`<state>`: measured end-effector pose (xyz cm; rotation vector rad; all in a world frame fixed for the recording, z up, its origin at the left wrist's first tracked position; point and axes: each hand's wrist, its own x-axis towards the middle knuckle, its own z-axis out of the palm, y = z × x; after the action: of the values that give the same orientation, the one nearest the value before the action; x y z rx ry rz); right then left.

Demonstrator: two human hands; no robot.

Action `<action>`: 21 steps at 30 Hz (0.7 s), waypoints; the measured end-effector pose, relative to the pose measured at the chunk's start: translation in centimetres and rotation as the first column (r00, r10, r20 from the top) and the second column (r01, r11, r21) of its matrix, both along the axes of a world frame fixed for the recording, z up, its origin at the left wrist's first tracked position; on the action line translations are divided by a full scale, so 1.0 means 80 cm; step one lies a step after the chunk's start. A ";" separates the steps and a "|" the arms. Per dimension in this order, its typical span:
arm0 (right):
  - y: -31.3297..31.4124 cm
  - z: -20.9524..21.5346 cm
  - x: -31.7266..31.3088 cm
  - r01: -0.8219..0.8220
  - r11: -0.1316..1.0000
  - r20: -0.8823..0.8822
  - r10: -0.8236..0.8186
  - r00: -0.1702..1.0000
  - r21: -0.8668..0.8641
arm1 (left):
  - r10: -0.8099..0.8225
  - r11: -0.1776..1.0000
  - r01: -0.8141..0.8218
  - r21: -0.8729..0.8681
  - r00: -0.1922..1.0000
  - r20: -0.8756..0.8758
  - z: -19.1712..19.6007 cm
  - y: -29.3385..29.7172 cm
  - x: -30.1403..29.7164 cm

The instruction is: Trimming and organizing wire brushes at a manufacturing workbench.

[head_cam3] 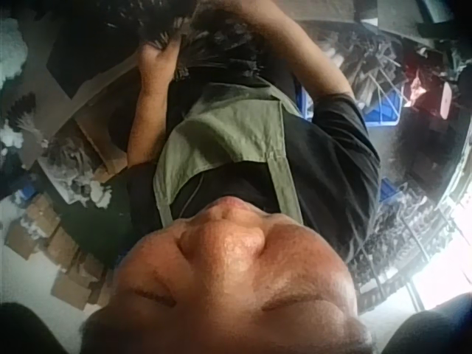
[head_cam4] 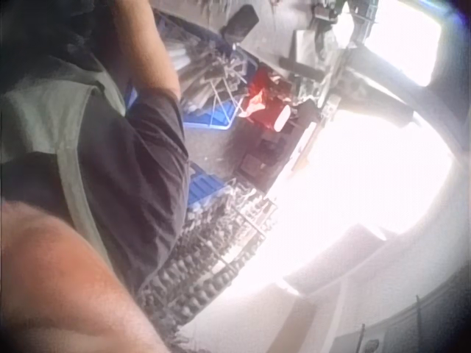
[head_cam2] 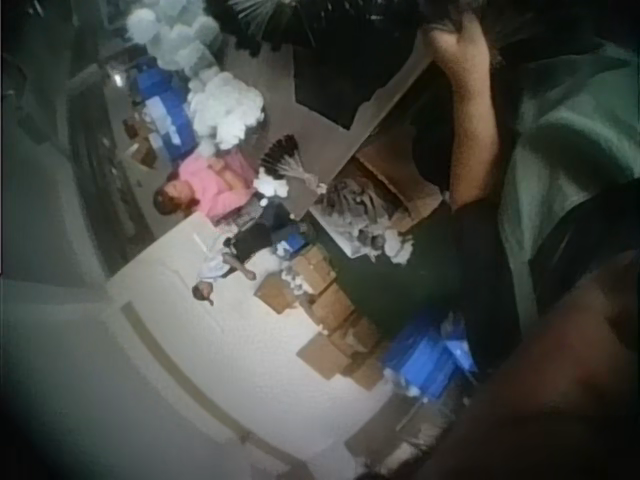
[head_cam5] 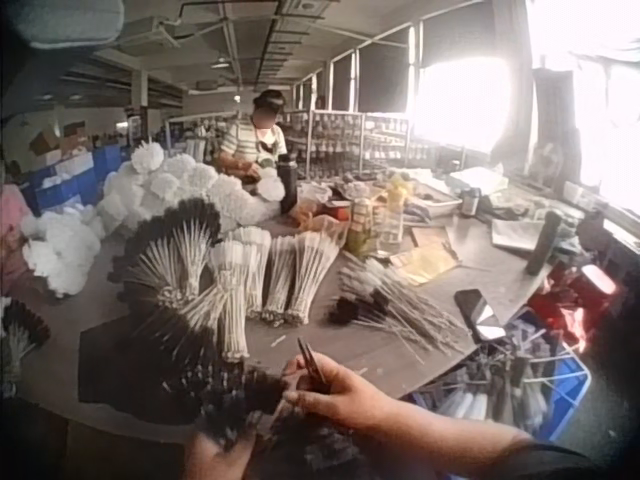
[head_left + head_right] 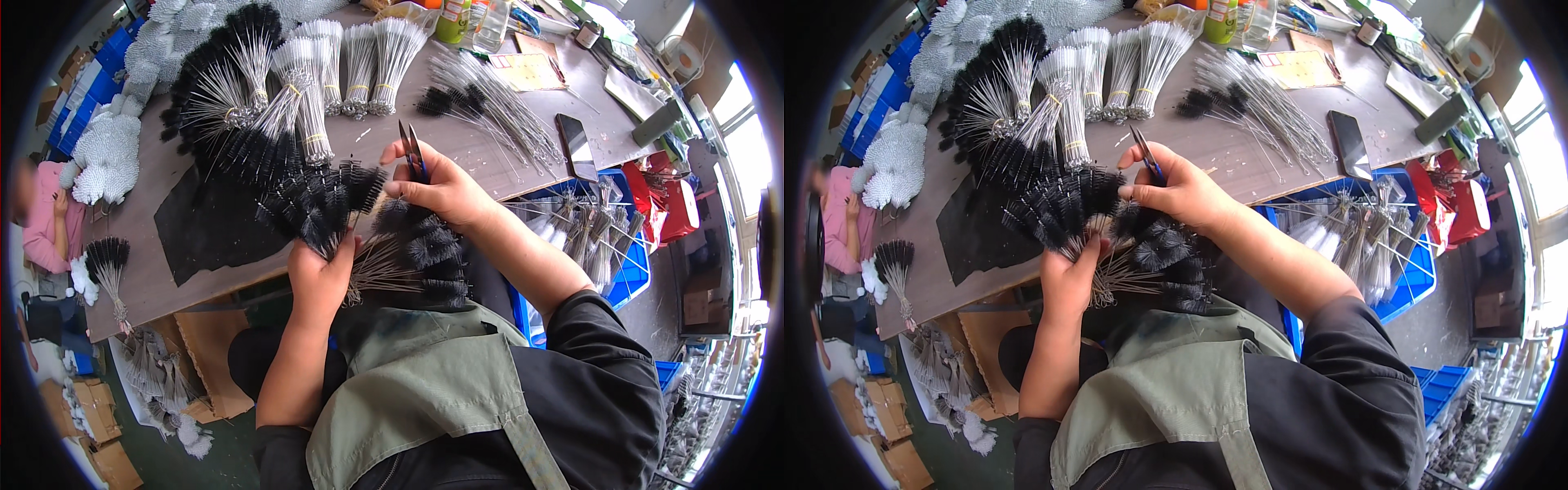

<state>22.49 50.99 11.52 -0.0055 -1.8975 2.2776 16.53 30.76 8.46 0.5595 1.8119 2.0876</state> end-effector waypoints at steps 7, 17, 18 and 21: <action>0.004 0.015 0.009 -0.065 0.984 -0.045 0.074 0.996 0.168 | -0.125 0.978 0.069 -0.196 0.949 -0.291 -0.009 -0.008 -0.008; 0.003 0.014 0.003 -0.012 0.994 0.185 -0.008 0.983 0.106 | -0.072 0.992 0.067 0.102 0.996 0.044 -0.007 -0.002 0.006; 0.003 0.013 0.003 -0.009 0.995 0.184 -0.010 0.983 0.104 | -0.074 0.993 0.070 0.100 0.996 0.043 -0.006 -0.002 0.007; 0.002 0.012 0.006 0.021 0.999 0.149 -0.027 0.988 0.040 | -0.072 0.991 0.065 0.121 0.996 0.057 -0.004 -0.002 0.009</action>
<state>22.93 51.18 12.46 -0.1994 -2.0008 2.2832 17.25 30.61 8.13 0.5735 1.6201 2.1533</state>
